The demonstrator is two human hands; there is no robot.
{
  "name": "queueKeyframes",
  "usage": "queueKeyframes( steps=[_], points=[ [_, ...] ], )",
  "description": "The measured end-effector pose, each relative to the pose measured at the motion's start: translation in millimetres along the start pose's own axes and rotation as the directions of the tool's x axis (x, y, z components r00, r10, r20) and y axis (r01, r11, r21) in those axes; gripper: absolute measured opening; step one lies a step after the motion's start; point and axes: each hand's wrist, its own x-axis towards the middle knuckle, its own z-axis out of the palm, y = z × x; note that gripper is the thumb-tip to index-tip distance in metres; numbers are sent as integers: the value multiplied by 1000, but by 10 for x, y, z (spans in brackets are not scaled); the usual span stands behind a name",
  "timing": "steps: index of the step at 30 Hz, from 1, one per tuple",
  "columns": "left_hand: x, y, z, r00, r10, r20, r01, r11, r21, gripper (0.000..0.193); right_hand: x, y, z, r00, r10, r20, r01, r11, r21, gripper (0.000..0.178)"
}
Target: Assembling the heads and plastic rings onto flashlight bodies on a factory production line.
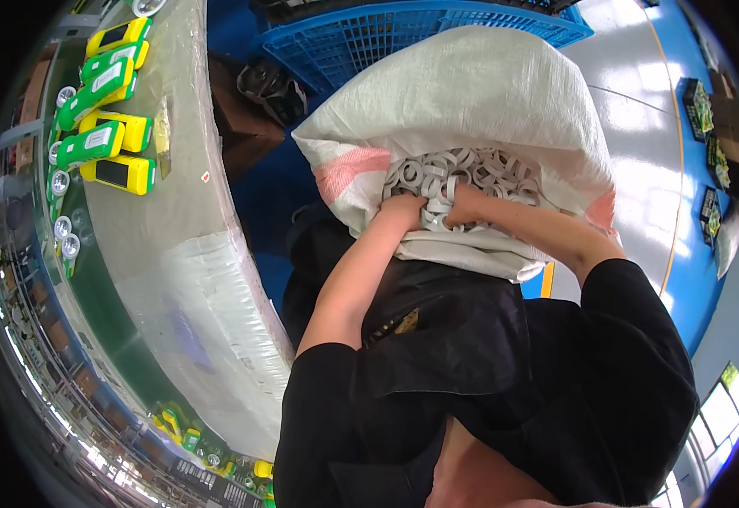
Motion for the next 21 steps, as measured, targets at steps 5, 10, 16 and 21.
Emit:
queueKeyframes(
  steps=[5, 10, 16, 21],
  points=[
    [50, 91, -66, 997, -79, -5, 79, 997, 3, 70, -90, -21, -76, 998, -58, -2, 58, 996, 68, 51],
    [-93, 69, -28, 996, 3, -94, -7, 999, -44, 64, -277, -10, -170, 982, -170, -79, 179, 977, 116, 53],
    [-244, 177, -181, 950, 46, -309, -98, 983, -153, 63, -436, 40, -428, 956, -249, -158, 276, 944, 179, 45],
    [-261, 312, -371, 909, 65, -411, -144, 976, -165, 63, -709, 0, -764, 925, -355, -138, 378, 899, 222, 46]
  ],
)
